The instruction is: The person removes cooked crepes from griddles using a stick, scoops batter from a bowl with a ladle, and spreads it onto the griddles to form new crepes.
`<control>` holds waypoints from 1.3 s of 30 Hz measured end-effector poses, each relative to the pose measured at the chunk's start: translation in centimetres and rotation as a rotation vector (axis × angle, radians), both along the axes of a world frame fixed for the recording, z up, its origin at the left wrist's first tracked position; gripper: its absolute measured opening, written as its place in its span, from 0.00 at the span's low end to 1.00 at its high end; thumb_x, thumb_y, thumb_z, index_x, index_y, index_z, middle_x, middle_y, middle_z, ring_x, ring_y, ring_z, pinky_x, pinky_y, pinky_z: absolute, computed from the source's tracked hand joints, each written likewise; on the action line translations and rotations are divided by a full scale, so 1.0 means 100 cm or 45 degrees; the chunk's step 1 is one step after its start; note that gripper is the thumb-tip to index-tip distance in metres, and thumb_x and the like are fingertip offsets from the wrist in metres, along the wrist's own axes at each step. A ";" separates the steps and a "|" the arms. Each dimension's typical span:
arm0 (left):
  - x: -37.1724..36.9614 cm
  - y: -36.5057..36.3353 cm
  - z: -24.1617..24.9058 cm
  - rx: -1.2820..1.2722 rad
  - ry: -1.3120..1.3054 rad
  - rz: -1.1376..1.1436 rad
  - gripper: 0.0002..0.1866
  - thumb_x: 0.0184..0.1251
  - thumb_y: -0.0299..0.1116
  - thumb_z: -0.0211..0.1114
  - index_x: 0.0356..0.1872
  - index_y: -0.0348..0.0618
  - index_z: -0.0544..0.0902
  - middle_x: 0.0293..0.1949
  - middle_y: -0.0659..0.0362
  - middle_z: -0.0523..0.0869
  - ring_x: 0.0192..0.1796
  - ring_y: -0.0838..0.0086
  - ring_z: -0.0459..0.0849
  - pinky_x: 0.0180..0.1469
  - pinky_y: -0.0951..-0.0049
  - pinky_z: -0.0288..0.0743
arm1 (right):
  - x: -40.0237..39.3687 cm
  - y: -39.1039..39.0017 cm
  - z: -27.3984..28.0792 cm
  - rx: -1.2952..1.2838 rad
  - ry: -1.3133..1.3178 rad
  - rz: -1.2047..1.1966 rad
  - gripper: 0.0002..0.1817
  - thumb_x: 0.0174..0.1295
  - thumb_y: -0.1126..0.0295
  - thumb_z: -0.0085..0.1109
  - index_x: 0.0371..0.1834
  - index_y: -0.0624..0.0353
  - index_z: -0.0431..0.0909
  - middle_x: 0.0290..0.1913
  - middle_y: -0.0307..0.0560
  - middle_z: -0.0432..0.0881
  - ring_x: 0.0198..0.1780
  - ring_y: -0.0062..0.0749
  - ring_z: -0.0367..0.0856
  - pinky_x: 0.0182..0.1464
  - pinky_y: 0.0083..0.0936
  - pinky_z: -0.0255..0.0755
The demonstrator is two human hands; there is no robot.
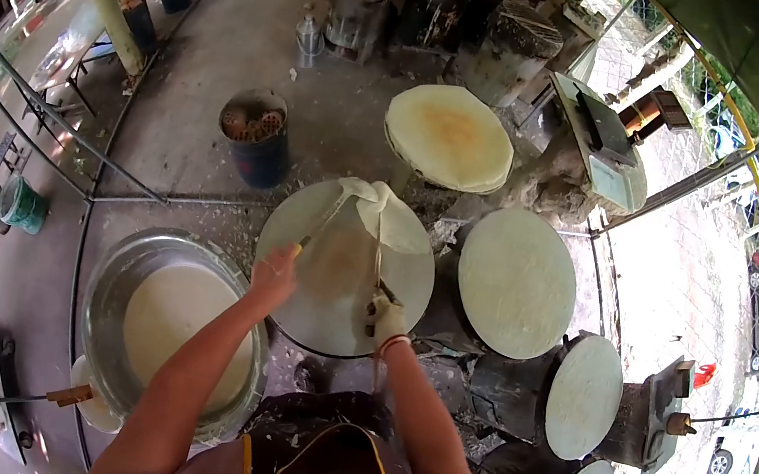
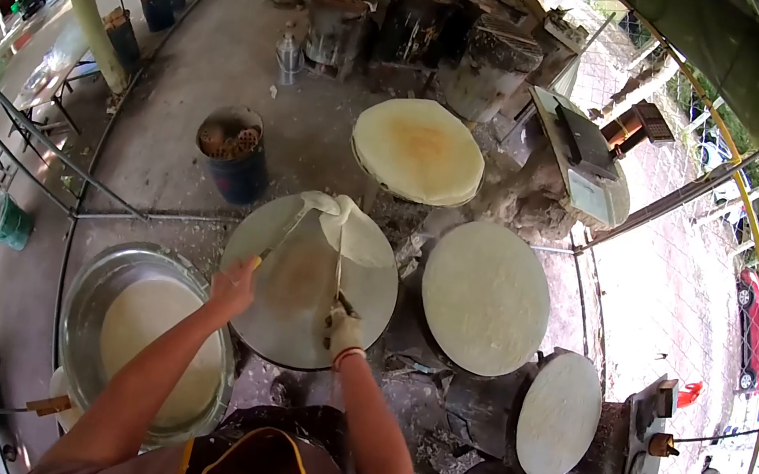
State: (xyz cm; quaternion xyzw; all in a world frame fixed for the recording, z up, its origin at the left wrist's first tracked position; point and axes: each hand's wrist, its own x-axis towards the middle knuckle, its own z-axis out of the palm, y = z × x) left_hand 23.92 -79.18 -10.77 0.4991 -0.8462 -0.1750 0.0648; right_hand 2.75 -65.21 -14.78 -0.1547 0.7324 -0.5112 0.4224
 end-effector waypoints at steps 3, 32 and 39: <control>0.019 -0.006 0.007 -0.011 -0.032 0.057 0.31 0.52 0.30 0.63 0.61 0.48 0.67 0.44 0.45 0.74 0.41 0.48 0.80 0.40 0.53 0.75 | 0.000 0.012 -0.010 -0.218 -0.214 -0.232 0.18 0.61 0.62 0.54 0.52 0.58 0.79 0.38 0.43 0.84 0.33 0.26 0.81 0.34 0.23 0.75; 0.146 0.102 0.024 0.002 0.039 0.525 0.30 0.51 0.18 0.54 0.56 0.60 0.77 0.32 0.53 0.69 0.36 0.58 0.76 0.37 0.58 0.71 | -0.060 -0.004 0.007 -0.044 0.077 0.650 0.16 0.57 0.66 0.56 0.46 0.60 0.81 0.39 0.44 0.85 0.34 0.24 0.82 0.37 0.26 0.75; 0.108 0.124 0.021 -0.106 0.643 0.592 0.25 0.53 0.20 0.59 0.57 0.45 0.76 0.32 0.55 0.75 0.33 0.63 0.77 0.36 0.65 0.72 | -0.056 -0.063 -0.044 0.068 0.267 1.103 0.21 0.60 0.65 0.58 0.52 0.68 0.76 0.43 0.47 0.82 0.43 0.24 0.78 0.46 0.18 0.72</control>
